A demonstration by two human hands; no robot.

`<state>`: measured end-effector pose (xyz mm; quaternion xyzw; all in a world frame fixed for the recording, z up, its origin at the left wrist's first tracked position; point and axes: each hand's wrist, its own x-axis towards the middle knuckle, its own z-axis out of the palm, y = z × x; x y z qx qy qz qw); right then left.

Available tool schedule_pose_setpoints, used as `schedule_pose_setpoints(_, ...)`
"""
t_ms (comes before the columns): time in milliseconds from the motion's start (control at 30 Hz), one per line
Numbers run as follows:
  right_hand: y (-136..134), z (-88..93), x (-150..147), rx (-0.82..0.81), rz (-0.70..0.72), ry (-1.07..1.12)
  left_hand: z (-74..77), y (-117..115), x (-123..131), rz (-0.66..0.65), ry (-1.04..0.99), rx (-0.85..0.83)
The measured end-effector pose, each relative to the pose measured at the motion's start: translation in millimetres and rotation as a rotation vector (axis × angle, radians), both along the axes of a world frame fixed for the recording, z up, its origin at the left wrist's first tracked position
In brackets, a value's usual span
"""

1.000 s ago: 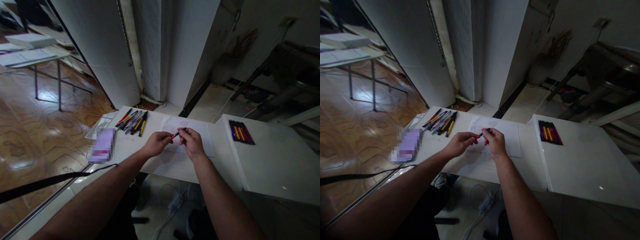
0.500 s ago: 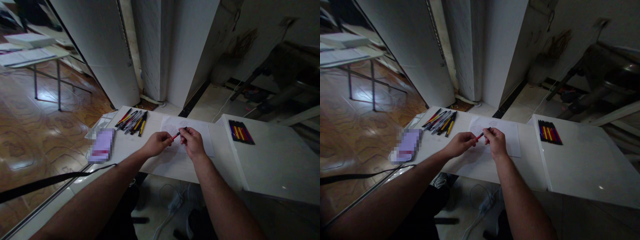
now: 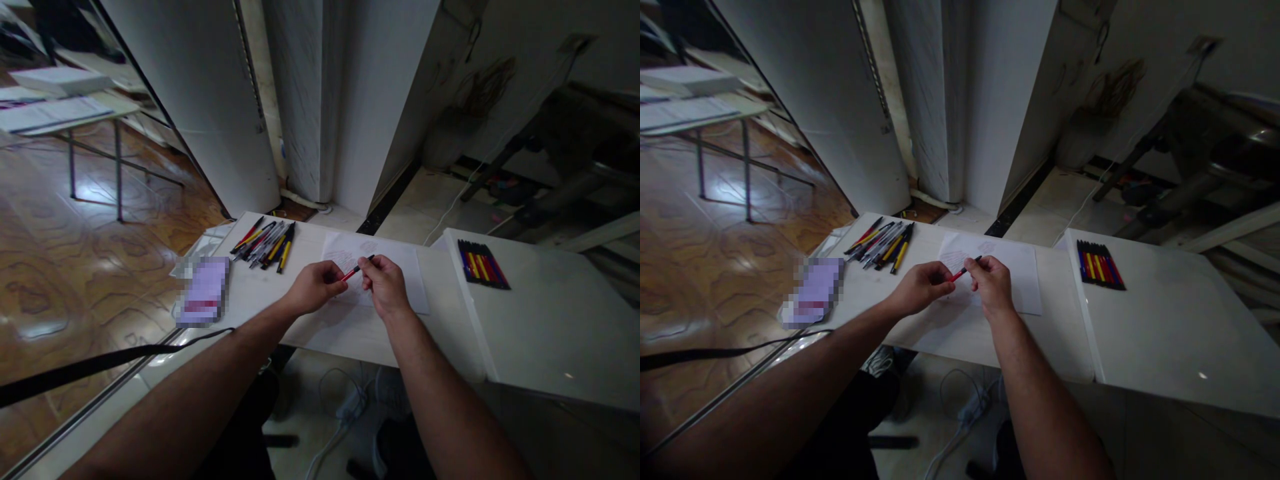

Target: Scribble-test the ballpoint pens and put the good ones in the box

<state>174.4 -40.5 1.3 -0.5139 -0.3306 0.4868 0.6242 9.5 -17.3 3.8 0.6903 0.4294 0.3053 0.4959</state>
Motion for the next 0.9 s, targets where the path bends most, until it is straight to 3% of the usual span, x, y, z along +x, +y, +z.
schedule_pose_setpoints(300,-1.4,9.1,-0.1,0.021,0.087,0.132,5.7,-1.1,-1.2,0.002,0.005,-0.028)
schedule_pose_setpoints(600,-1.1,6.8,1.1,0.018,0.087,0.125,4.6,1.1,-2.1,-0.069,0.070,-0.011)
schedule_pose_setpoints(900,-1.5,4.8,1.6,0.055,0.102,0.074,6.3,-1.4,-1.5,0.017,0.049,0.016)
